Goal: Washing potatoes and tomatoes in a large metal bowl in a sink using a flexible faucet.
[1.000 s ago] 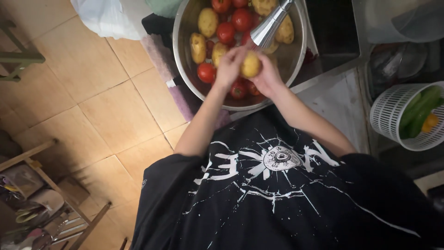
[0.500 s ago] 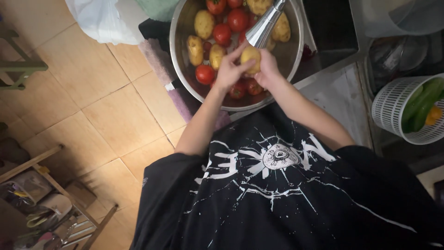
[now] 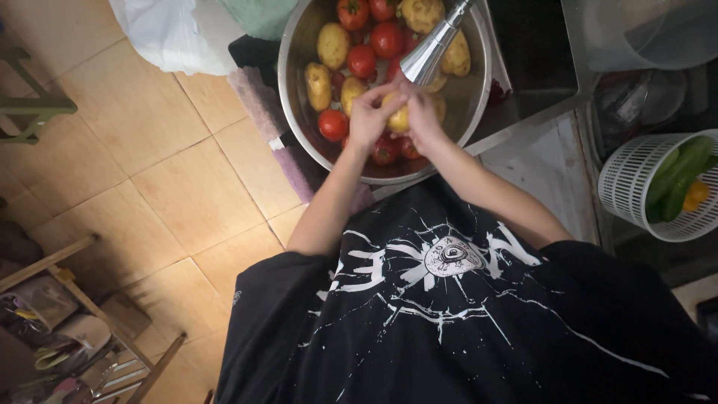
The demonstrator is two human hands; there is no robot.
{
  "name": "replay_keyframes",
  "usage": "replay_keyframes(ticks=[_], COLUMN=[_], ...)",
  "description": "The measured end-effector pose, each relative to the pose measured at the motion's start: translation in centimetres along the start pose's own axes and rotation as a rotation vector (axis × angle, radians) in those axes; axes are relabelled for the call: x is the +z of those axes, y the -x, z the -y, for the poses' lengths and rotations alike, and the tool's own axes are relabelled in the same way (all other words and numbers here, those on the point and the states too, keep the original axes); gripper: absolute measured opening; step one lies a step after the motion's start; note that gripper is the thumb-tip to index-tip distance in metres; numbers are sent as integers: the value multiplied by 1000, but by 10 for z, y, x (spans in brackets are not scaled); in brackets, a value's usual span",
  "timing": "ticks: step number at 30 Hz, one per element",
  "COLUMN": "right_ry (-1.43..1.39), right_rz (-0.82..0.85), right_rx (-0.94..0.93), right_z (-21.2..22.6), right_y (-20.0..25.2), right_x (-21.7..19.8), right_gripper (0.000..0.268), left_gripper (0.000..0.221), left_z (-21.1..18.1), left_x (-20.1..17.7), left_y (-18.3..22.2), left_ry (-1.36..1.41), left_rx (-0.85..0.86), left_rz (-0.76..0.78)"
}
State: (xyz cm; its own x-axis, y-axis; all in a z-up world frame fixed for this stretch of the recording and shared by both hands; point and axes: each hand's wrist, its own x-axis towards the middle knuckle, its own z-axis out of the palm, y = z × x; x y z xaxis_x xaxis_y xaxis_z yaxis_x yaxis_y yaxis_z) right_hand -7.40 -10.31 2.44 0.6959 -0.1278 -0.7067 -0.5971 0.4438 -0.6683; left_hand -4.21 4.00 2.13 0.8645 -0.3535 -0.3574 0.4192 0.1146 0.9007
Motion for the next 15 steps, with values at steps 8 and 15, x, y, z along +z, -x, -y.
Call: replay_keyframes(ticks=[8, 15], right_ry=[-162, -188], right_rz=[44, 96], right_rx=[142, -56], right_z=[-4, -5], right_y=[-17, -23], right_x=[-15, -27], right_gripper=[44, 36], left_gripper=[66, 53], left_z=[-1, 9], left_x=[0, 1], left_y=[6, -7], left_ry=[168, 216], left_rx=[-11, -81], left_rz=[233, -84])
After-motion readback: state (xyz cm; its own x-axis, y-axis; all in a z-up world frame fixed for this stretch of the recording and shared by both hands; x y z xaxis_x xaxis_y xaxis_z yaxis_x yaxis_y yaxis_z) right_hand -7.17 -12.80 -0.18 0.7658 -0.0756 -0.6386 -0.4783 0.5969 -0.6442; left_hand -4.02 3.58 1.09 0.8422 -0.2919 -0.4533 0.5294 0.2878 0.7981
